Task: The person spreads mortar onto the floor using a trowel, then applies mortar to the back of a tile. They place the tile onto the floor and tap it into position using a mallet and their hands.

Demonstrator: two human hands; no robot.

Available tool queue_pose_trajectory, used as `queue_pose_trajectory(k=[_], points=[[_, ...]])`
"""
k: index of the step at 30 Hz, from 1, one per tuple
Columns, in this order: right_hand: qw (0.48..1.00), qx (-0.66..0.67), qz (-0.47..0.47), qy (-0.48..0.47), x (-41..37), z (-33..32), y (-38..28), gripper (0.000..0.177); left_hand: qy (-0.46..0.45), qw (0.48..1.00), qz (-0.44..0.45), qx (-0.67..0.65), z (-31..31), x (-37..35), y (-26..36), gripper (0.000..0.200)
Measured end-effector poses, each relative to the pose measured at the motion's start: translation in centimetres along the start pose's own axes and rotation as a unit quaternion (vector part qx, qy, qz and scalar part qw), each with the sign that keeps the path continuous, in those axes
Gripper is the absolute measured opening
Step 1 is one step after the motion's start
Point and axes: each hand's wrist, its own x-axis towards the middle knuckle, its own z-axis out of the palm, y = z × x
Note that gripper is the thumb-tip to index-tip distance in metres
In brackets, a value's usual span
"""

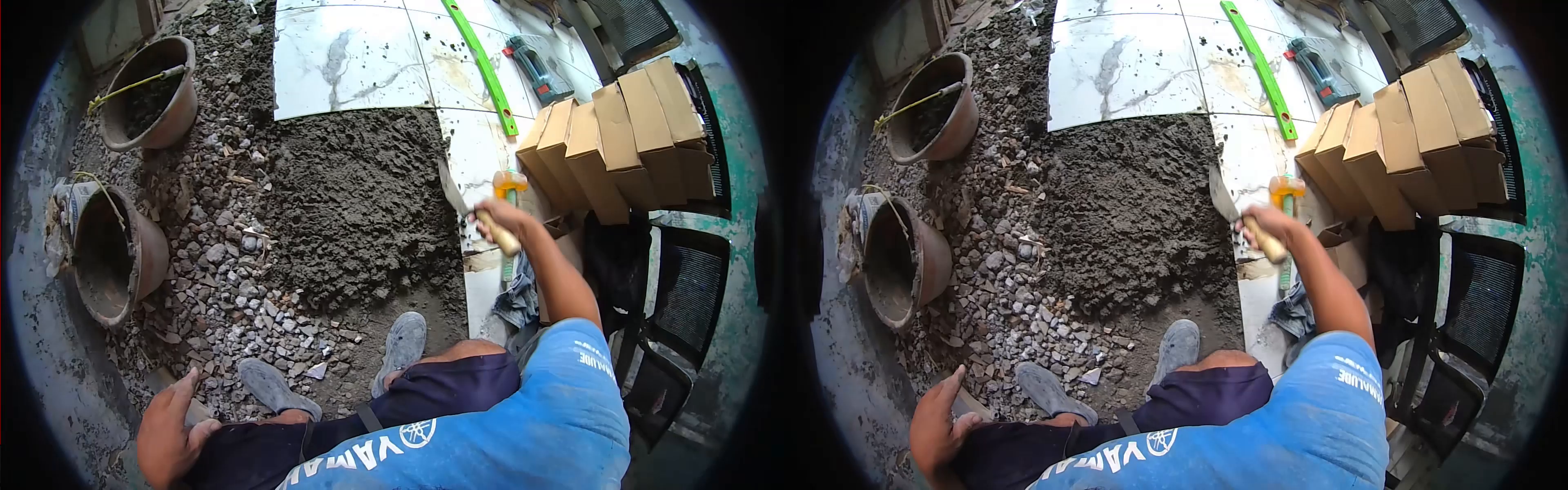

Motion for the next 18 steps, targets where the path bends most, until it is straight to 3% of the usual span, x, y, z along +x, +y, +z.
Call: queue_pose_trajectory(k=[4, 7, 9, 11, 13, 15, 16, 18], points=[[0.997, 0.017, 0.066, -0.046, -4.3, 0.4, 8.7, 0.032, 0.003, 1.000, 0.012, 0.012, -0.1, 0.9, 0.2, 0.076], [0.993, 0.058, 0.104, -0.021, -7.6, 1.2, 12.1, 0.030, -0.011, 1.000, -0.010, 0.008, -0.4, 1.3, 0.6, 0.076], [0.998, 0.015, 0.050, 0.023, -8.5, 1.7, 9.8, 0.029, -0.016, 1.000, -0.009, 0.024, -0.3, 1.7, 0.4, 0.075], [0.983, -0.142, -0.114, 0.025, -5.5, -0.1, 6.4, 0.025, -0.027, 0.999, -0.010, 0.039, 0.0, 2.0, 0.4, 0.074], [0.954, -0.247, -0.142, 0.095, -0.6, -2.1, 1.1, 0.027, -0.032, 0.998, -0.025, 0.040, 0.4, 2.1, 0.5, 0.076], [0.947, -0.273, -0.131, 0.112, 2.3, -2.5, -4.7, 0.024, -0.020, 0.998, -0.035, 0.056, 1.0, 1.6, 0.3, 0.076], [0.958, -0.217, -0.132, 0.131, 4.4, -2.7, -6.0, 0.025, -0.021, 0.997, -0.048, 0.062, 1.2, 1.2, 0.5, 0.076], [0.974, -0.186, -0.104, 0.075, 7.9, -2.3, -7.4, 0.026, -0.013, 0.995, -0.087, 0.050, 1.7, 0.3, 0.5, 0.074]])
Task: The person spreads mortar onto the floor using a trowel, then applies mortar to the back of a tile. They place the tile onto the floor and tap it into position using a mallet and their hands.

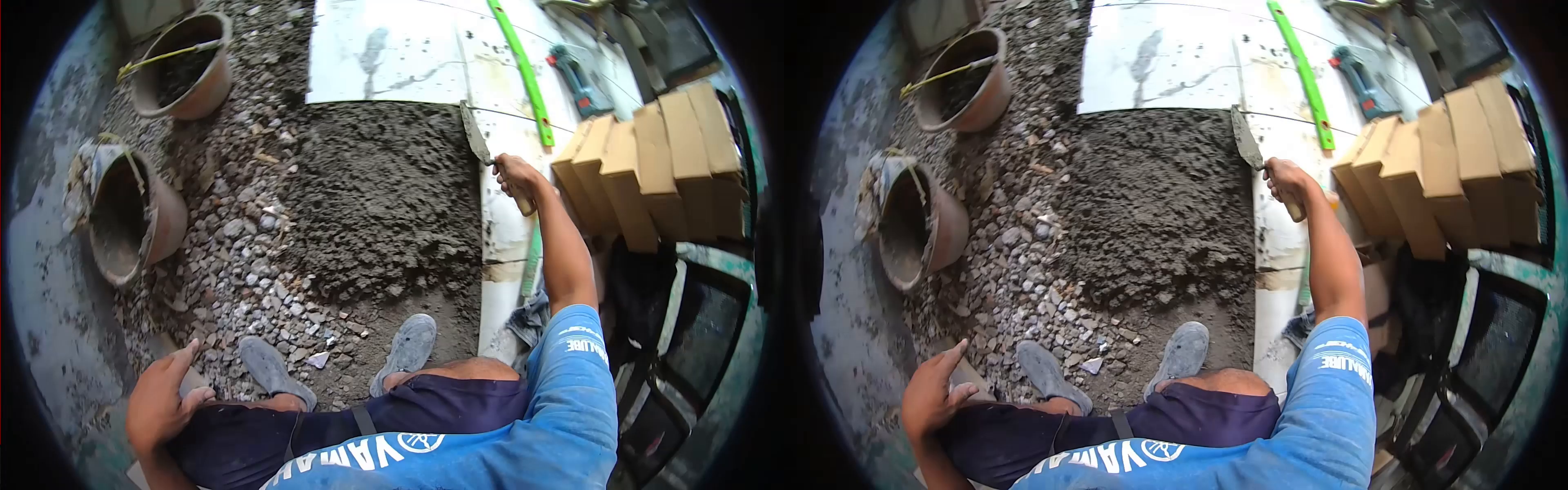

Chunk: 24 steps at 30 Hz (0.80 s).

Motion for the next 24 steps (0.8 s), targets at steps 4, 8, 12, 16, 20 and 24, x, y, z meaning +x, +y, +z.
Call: queue_pose_trajectory(k=[4, 8, 12, 16, 20, 24], points=[[0.991, 0.128, 0.015, -0.032, 0.2, 8.5, -2.1, 0.032, -0.026, 0.997, -0.065, -0.034, -0.5, -1.9, 1.0, 0.074], [0.981, 0.181, -0.008, -0.065, -1.9, 16.2, -6.5, 0.028, -0.043, 0.994, -0.095, -0.032, -1.2, -1.9, 1.9, 0.072], [0.986, 0.071, -0.111, -0.107, -2.0, 21.5, -8.7, 0.037, -0.021, 0.998, -0.056, -0.027, -0.9, -1.7, 2.0, 0.073], [0.953, -0.166, -0.181, -0.177, -3.8, 20.6, -8.0, 0.039, 0.019, 1.000, -0.001, -0.025, -2.2, -2.2, 0.3, 0.073], [0.876, -0.399, -0.197, -0.184, -7.9, 18.8, -6.2, 0.042, 0.093, 0.991, 0.081, -0.052, -2.8, -1.3, -6.7, 0.068], [0.824, -0.461, -0.252, -0.213, -8.9, 20.0, 0.6, 0.043, 0.190, 0.920, -0.143, -0.313, 0.1, 4.0, -15.8, 0.042]])
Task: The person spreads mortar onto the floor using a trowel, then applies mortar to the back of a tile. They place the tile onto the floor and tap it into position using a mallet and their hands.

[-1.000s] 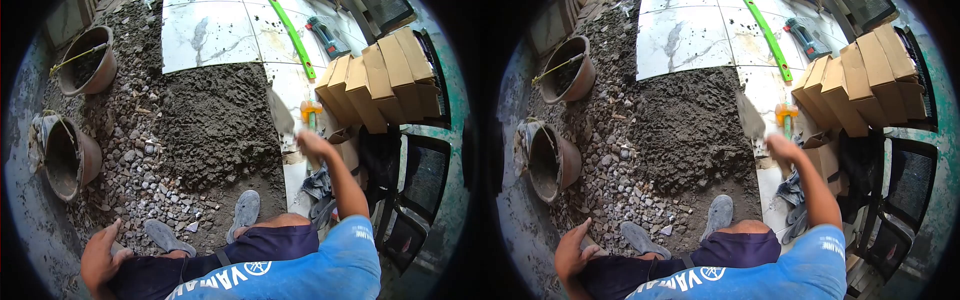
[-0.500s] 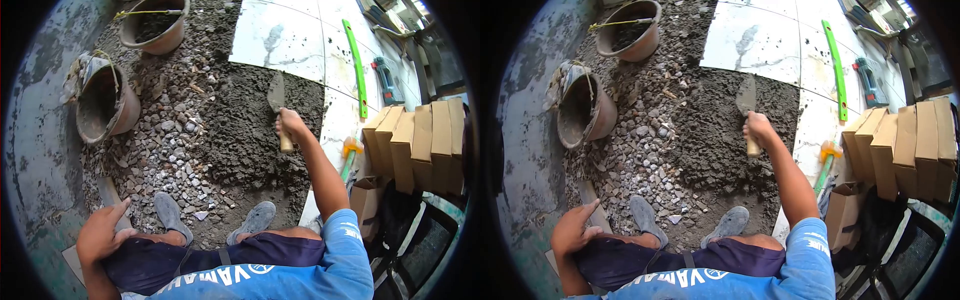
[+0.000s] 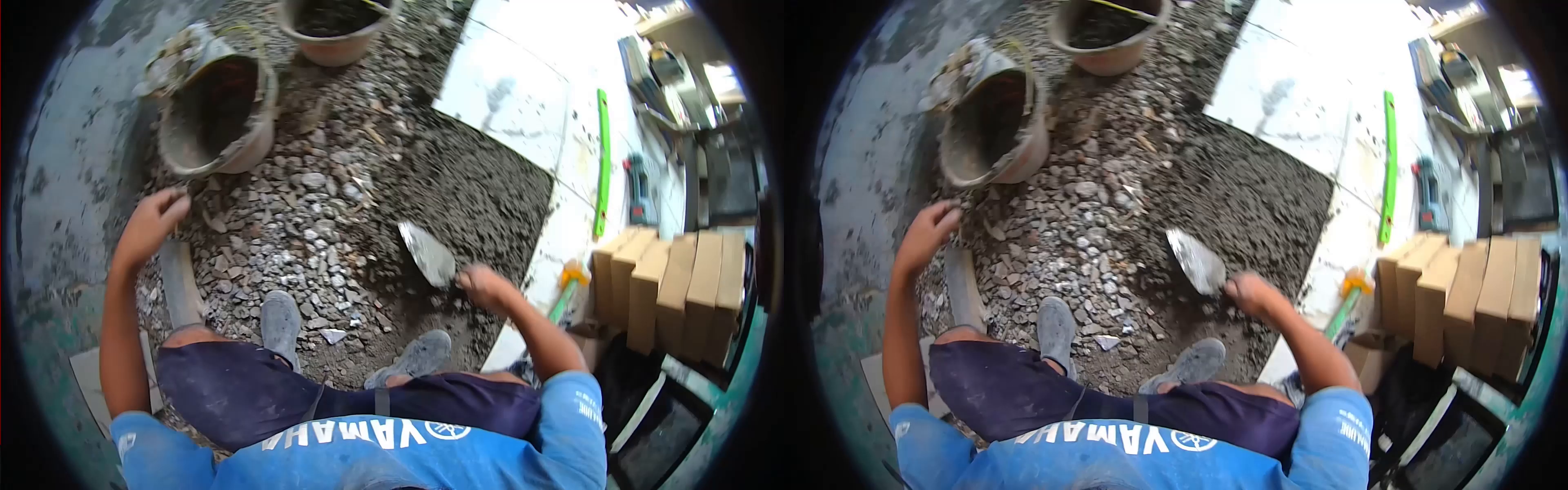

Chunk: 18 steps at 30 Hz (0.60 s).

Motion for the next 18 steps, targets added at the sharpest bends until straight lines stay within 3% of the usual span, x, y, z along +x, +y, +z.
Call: queue_pose_trajectory(k=[1, 3, 4, 5, 7, 9, 10, 11, 13, 15, 16, 17, 18], points=[[0.998, 0.032, -0.010, 0.049, -1.6, 1.3, -0.7, 0.041, 0.064, 0.991, -0.052, -0.104, 0.2, 1.9, -2.7, 0.041], [0.999, 0.024, 0.040, 0.027, -3.3, 0.5, -3.2, 0.041, 0.212, 0.937, -0.112, -0.253, 0.4, 5.9, -7.7, 0.059], [0.995, -0.015, 0.070, 0.066, -3.9, -0.2, -4.4, 0.039, 0.225, 0.906, -0.120, -0.338, 0.2, 9.1, -11.7, 0.066], [0.988, -0.050, 0.105, 0.105, -4.4, -0.8, -5.1, 0.037, 0.262, 0.863, -0.134, -0.410, 0.1, 10.8, -12.0, 0.070], [0.972, -0.083, -0.013, 0.221, -4.8, -3.3, -7.0, 0.033, 0.137, 0.802, 0.024, -0.580, -0.3, 15.8, -15.3, 0.075], [0.960, -0.099, -0.035, 0.261, -4.5, -6.7, -11.5, 0.034, 0.068, 0.756, 0.027, -0.650, -0.1, 20.3, -17.0, 0.078], [0.963, -0.108, -0.024, 0.248, -3.9, -8.5, -14.0, 0.034, 0.166, 0.794, -0.041, -0.583, -0.4, 20.2, -15.5, 0.078], [0.966, -0.112, -0.004, 0.235, -3.6, -10.0, -16.2, 0.034, 0.157, 0.790, -0.030, -0.592, -0.8, 21.5, -16.1, 0.078], [0.952, -0.157, -0.011, 0.263, -3.3, -12.3, -20.0, 0.034, 0.043, 0.700, 0.065, -0.709, 0.0, 23.8, -17.8, 0.077], [0.940, -0.169, -0.001, 0.298, -3.6, -13.6, -21.3, 0.032, 0.384, 0.758, 0.044, -0.526, -0.4, 22.1, -15.5, 0.064], [0.938, -0.146, 0.006, 0.313, -3.8, -14.1, -21.7, 0.033, 0.537, 0.746, 0.022, -0.393, -0.4, 20.6, -14.6, 0.058], [0.937, -0.124, 0.011, 0.325, -4.0, -14.5, -22.0, 0.033, 0.648, 0.734, 0.093, -0.180, -0.4, 15.7, -10.1, 0.043], [0.935, -0.095, 0.017, 0.340, -3.7, -14.3, -20.5, 0.032, 0.576, 0.748, 0.192, -0.266, 0.6, 11.6, -5.2, 0.029]])
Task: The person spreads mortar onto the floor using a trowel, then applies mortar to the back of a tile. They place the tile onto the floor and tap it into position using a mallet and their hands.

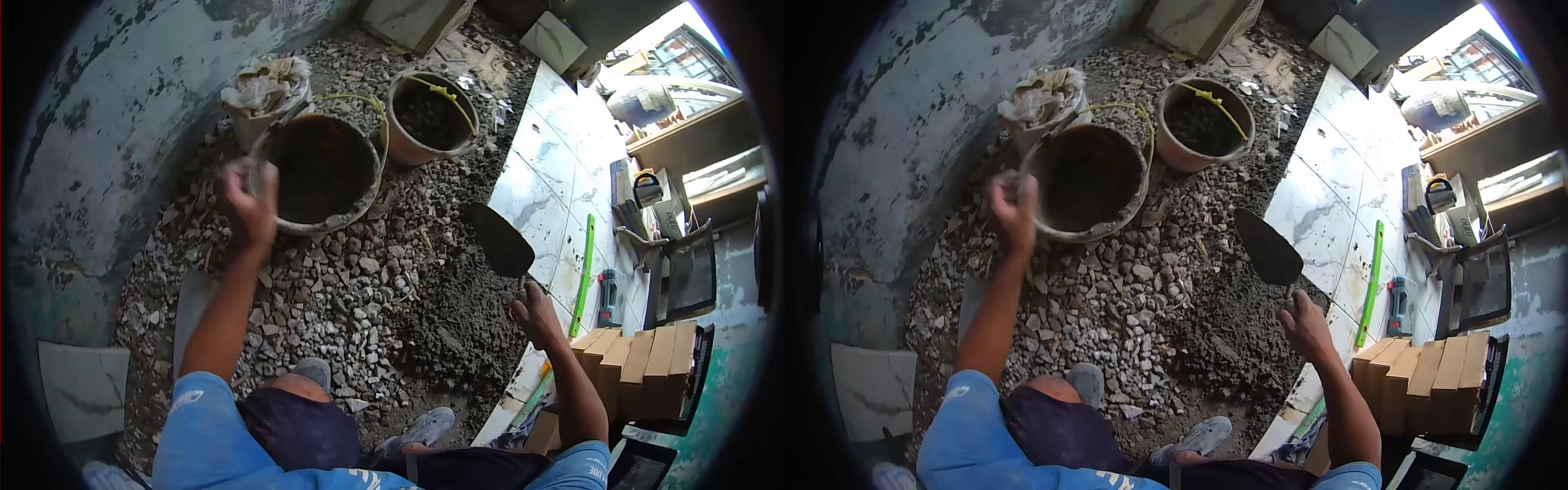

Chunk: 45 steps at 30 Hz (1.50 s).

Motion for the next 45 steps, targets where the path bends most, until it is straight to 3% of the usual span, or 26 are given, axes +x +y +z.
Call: queue_pose_trajectory(k=[1, 3, 5, 7, 9, 10, 11, 13, 15, 16, 18, 22, 24, 26, 30, 32, 34, 36, 37, 38, 39, 40, 41, 42, 43, 45], points=[[1.000, -0.001, 0.002, 0.004, -0.7, 0.0, 0.0, 0.032, -0.129, 0.974, -0.132, -0.128, 0.5, -3.0, 4.6, 0.024], [0.980, 0.151, 0.125, -0.012, -2.1, 0.8, -0.1, 0.032, -0.379, 0.869, -0.260, -0.186, 2.8, -8.8, 3.7, 0.031], [0.963, 0.230, 0.137, -0.015, -4.4, 2.5, 1.8, 0.030, -0.333, 0.702, -0.592, -0.214, 4.0, -12.3, 1.9, 0.042], [0.969, 0.214, 0.118, -0.015, -7.1, 5.1, 6.1, 0.023, -0.094, 0.690, -0.646, -0.312, 2.7, -10.9, 1.0, 0.050], [0.972, 0.207, 0.115, -0.008, -9.8, 8.2, 10.5, 0.017, 0.023, 0.677, -0.596, -0.432, 1.0, -7.9, -4.3, 0.046], [0.957, 0.256, 0.138, -0.019, -10.4, 8.9, 10.5, 0.015, 0.028, 0.708, -0.515, -0.483, 0.4, -6.3, -5.4, 0.040], [0.938, 0.304, 0.162, -0.029, -10.9, 9.4, 10.3, 0.013, 0.027, 0.758, -0.506, -0.411, 0.0, -5.3, -6.3, 0.037], [0.885, 0.410, 0.217, -0.037, -10.6, 10.8, 10.2, 0.012, 0.016, 0.788, -0.479, -0.387, -0.5, -3.9, -6.8, 0.025], [0.882, 0.427, 0.184, -0.076, -9.4, 9.6, 7.4, 0.011, 0.090, 0.801, -0.489, -0.333, -0.1, -3.4, -8.8, 0.020], [0.887, 0.425, 0.169, -0.067, -8.2, 9.9, 7.7, 0.012, 0.022, 0.802, -0.438, -0.406, -3.8, -2.0, -6.7, 0.018], [0.889, 0.429, 0.155, -0.036, -7.1, 9.7, 8.0, 0.012, 0.004, 0.788, -0.437, -0.433, -8.8, -0.7, -8.1, 0.013], [0.948, 0.304, 0.081, -0.043, -2.7, 8.3, 6.2, 0.020, 0.036, 0.799, -0.442, -0.406, -18.3, 1.2, -12.0, 0.021], [0.932, 0.343, 0.107, -0.045, -0.1, 6.6, 2.4, 0.023, 0.093, 0.814, -0.442, -0.366, -20.9, 1.6, -13.4, 0.026], [0.925, 0.370, 0.083, -0.030, 3.2, 5.6, 0.6, 0.023, 0.135, 0.812, -0.433, -0.366, -24.3, 1.4, -20.3, 0.028], [0.916, 0.394, 0.078, 0.006, 6.6, 4.4, -1.2, 0.025, 0.121, 0.830, -0.402, -0.368, -24.5, -0.4, -21.2, 0.036], [0.913, 0.399, 0.088, 0.010, 6.5, 4.4, -1.5, 0.026, 0.180, 0.822, -0.408, -0.355, -24.4, -1.9, -21.3, 0.039], [0.890, 0.447, 0.084, -0.007, 5.9, 4.6, -1.2, 0.026, 0.215, 0.747, -0.531, -0.338, -18.7, -3.9, -11.0, 0.038], [0.882, 0.456, 0.118, -0.017, 3.6, 4.6, -0.4, 0.025, 0.083, 0.757, -0.587, -0.276, -12.3, -10.9, -10.1, 0.032], [0.874, 0.470, 0.125, -0.022, 2.3, 4.9, 0.5, 0.024, -0.107, 0.714, -0.615, -0.318, -6.9, -12.1, -7.4, 0.032], [0.876, 0.459, 0.147, -0.026, 0.7, 4.7, 1.0, 0.024, -0.198, 0.640, -0.662, -0.337, -1.7, -10.4, -2.2, 0.026], [0.877, 0.449, 0.169, -0.029, -1.0, 4.4, 1.3, 0.024, -0.273, 0.624, -0.625, -0.382, 3.8, -9.8, -2.3, 0.024], [0.872, 0.445, 0.202, -0.036, -2.7, 3.9, 1.3, 0.024, -0.313, 0.663, -0.574, -0.364, 10.2, -8.6, -2.4, 0.030], [0.869, 0.434, 0.237, -0.019, -6.5, 4.7, 3.9, 0.023, -0.349, 0.651, -0.571, -0.359, 22.4, -5.6, -3.8, 0.044], [0.865, 0.438, 0.246, -0.005, -8.5, 5.2, 5.0, 0.023, -0.236, 0.744, -0.573, -0.250, 27.7, -4.4, -1.7, 0.060], [0.861, 0.441, 0.252, 0.009, -10.2, 5.3, 5.5, 0.023, -0.289, 0.697, -0.561, -0.341, 33.5, -3.4, -5.1, 0.086], [0.852, 0.434, 0.293, 0.020, -13.5, 5.2, 5.6, 0.022, -0.103, 0.736, -0.586, -0.325, 35.8, -1.9, -1.1, 0.069]])
